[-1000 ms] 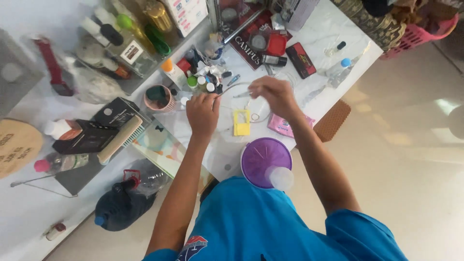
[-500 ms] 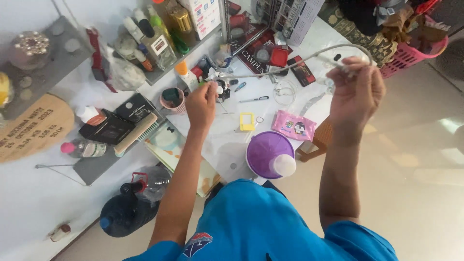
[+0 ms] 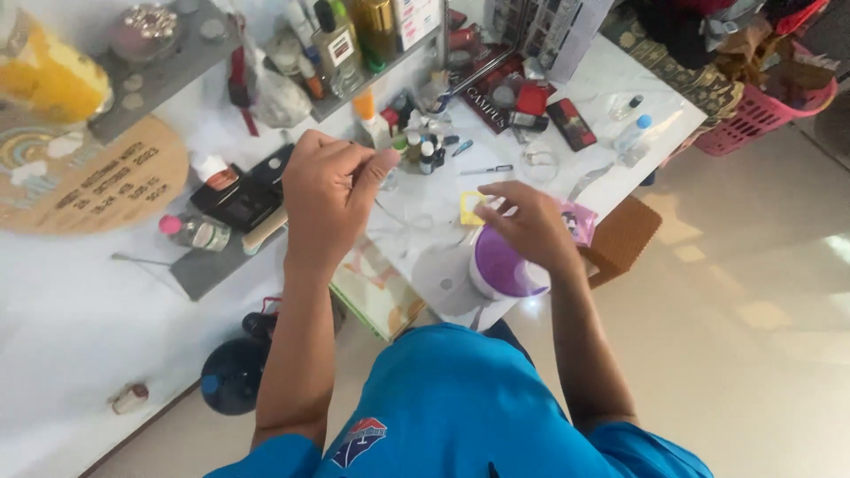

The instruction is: The person folds a green measuring tape and places it on a cluttered table. Then the person picks up a white charging cable, coils it neatly, and places it on a shelf above the table. The person also briefly handles a small white bottle and a yellow object on the table.

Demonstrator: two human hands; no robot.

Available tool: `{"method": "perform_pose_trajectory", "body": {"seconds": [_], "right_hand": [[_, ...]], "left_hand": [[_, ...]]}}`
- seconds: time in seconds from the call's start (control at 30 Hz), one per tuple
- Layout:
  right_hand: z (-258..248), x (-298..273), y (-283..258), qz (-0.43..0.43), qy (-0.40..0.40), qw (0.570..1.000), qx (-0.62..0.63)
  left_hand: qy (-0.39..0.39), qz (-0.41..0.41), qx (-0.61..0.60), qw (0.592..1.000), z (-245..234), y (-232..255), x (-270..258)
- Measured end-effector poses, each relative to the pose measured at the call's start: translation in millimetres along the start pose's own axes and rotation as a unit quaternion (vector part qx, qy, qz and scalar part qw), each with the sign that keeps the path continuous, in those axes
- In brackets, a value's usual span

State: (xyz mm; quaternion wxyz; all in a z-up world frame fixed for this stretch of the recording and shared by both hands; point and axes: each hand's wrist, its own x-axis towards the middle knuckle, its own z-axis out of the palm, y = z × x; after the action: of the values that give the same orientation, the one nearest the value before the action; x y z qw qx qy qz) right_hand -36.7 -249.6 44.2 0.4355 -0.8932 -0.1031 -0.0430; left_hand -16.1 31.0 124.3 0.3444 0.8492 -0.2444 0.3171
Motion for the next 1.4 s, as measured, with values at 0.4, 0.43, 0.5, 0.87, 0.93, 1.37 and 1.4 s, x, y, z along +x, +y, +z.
{"method": "perform_pose_trajectory", "body": {"seconds": [0.4,0.43,0.5,0.87,0.93,1.37,1.4], "right_hand": [[58.5,-105.6,-18.4,-0.110,0.039,0.992,0.055],[50.8,-111.6,-19.3,-0.111,0.037,0.992,0.053],[32.1,-124.6,-20.2,-0.069,0.172,0.969,0.161],[-96.6,-282.3,67.6,0.043,0.396,0.848,0.349],[-104.4,-317.6,82.6,0.068,0.403,0.844,0.347],[-35.8,-454.3,168.4,0.262,-0.017,0.960,-0.100],[-27.9,-460.0,155.2,0.267,-0.086,0.953,-0.118]], "left_hand": [[-0.316,-0.155,-0.247,0.903,-7.0,59.6,-99.9],[-0.314,-0.155,-0.248,0.903,1.2,47.0,-122.5],[-0.304,-0.237,-0.311,0.869,19.6,25.3,-166.6],[-0.208,-0.387,-0.333,0.834,-9.3,86.3,-335.0],[-0.203,-0.406,-0.377,0.808,-6.2,109.7,-361.4],[-0.060,-0.206,-0.876,0.432,0.2,267.4,-378.3],[-0.052,-0.212,-0.887,0.406,-1.2,272.2,-373.1]]}}
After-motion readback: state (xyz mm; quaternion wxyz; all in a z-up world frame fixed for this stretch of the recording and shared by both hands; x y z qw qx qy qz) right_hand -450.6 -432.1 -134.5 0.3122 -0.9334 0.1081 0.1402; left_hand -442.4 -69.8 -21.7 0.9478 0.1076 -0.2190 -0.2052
